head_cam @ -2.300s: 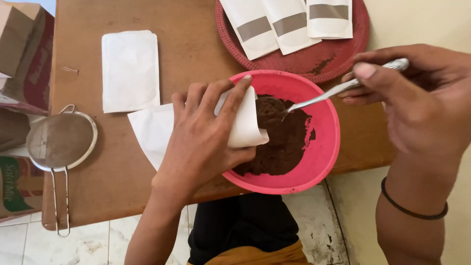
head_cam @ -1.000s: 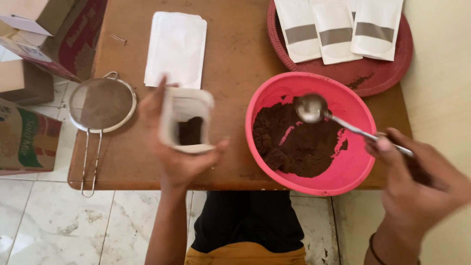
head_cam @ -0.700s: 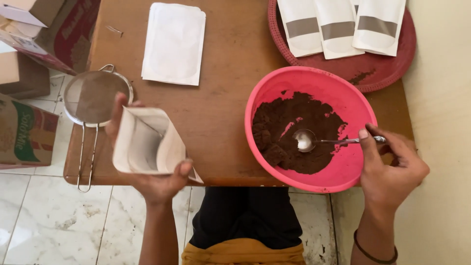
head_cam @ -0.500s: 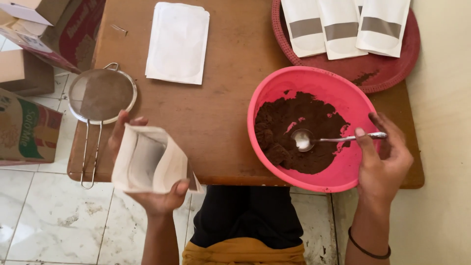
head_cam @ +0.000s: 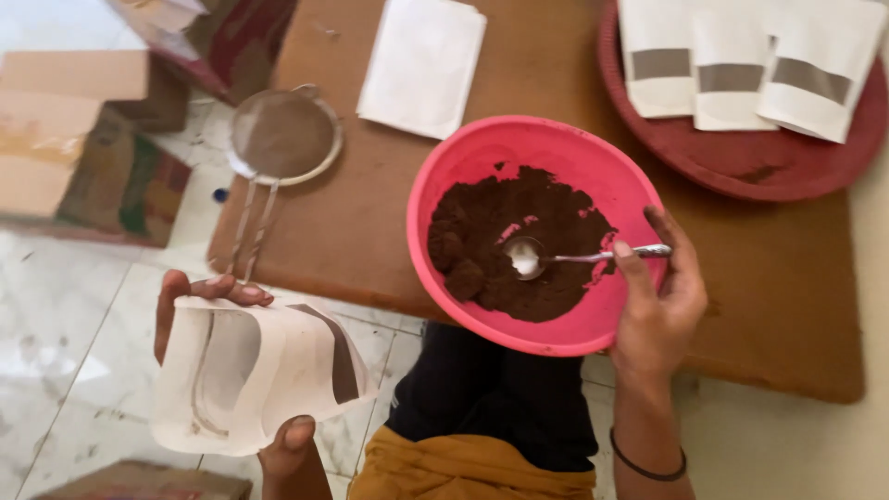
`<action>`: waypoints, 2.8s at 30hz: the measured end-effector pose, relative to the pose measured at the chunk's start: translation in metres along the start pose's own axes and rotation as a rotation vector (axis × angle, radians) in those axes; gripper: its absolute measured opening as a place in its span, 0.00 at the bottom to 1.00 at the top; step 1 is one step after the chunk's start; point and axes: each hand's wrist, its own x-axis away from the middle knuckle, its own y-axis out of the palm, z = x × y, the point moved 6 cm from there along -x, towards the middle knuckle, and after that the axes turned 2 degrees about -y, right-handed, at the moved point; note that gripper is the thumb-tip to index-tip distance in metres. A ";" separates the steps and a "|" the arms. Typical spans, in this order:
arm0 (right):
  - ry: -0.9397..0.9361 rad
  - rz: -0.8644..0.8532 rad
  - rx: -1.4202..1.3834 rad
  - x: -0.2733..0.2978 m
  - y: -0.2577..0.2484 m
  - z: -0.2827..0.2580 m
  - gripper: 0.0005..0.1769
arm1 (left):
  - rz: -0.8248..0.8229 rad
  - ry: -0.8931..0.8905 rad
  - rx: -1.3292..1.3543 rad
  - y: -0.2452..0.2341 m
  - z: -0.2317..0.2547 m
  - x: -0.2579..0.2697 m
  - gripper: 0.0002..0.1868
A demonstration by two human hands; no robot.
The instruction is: Filling a white pouch with coffee grounds using a spoon from a pink bowl.
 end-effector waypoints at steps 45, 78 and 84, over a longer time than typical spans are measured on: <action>0.312 -0.198 -0.235 0.044 -0.088 0.091 0.28 | -0.807 -0.811 0.724 0.258 -0.039 0.064 0.51; 0.281 -0.151 -0.214 0.003 -0.057 0.099 0.21 | -0.654 -0.830 0.387 0.246 -0.063 0.045 0.13; 0.352 -0.142 -0.446 0.007 -0.038 0.111 0.20 | -0.593 -0.834 0.363 0.240 -0.073 0.047 0.12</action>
